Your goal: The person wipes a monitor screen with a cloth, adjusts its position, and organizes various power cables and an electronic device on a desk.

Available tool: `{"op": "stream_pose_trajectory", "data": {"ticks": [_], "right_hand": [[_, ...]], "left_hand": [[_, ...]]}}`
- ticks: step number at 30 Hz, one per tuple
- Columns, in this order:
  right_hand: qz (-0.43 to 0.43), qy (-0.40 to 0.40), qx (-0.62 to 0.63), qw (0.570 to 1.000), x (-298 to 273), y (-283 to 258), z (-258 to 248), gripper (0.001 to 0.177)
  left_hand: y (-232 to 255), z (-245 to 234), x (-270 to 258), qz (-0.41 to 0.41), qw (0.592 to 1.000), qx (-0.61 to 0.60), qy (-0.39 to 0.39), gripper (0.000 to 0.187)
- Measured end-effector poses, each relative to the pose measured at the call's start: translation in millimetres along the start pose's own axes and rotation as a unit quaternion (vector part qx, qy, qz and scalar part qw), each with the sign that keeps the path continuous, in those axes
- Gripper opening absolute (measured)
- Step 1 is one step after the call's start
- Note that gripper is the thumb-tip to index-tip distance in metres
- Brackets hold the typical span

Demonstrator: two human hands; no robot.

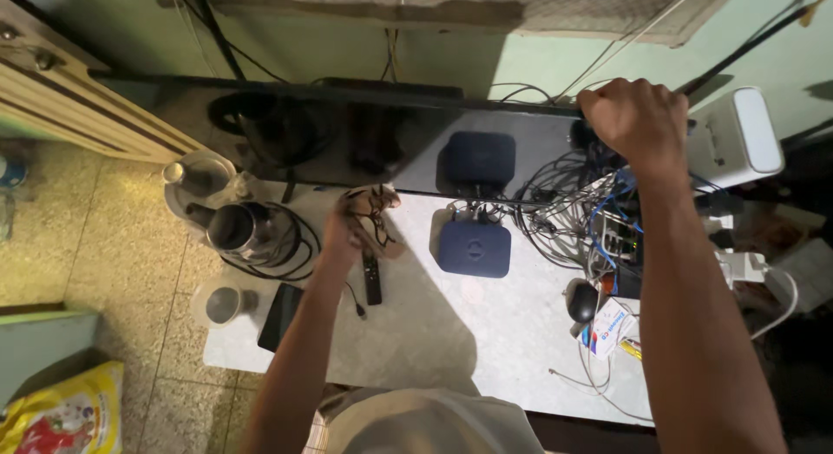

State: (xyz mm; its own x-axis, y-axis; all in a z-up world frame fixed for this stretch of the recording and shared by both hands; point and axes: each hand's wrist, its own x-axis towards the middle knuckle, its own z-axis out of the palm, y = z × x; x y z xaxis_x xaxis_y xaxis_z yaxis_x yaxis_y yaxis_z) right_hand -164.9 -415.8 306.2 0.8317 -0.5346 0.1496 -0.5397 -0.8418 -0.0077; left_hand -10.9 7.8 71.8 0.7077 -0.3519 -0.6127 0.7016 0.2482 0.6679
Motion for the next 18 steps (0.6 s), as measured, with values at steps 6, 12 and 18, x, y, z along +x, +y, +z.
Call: {"op": "stream_pose_trajectory", "data": {"ticks": [6,12,18], "right_hand": [[-0.119,0.114,-0.064,0.984,-1.7,42.4,53.1,0.029],[0.008,-0.007,0.032,0.999,26.3,59.2,66.8,0.041],[0.033,0.000,0.045,0.998,26.1,59.4,60.2,0.043]], "left_hand": [[122.0,55.1,-123.3,0.252,0.968,0.011,-0.007,0.033],[171.2,113.6,-113.1,0.671,0.630,0.375,-0.110,0.028],[154.8,184.9,-96.4,0.682,0.411,0.605,-0.027,0.032]]}}
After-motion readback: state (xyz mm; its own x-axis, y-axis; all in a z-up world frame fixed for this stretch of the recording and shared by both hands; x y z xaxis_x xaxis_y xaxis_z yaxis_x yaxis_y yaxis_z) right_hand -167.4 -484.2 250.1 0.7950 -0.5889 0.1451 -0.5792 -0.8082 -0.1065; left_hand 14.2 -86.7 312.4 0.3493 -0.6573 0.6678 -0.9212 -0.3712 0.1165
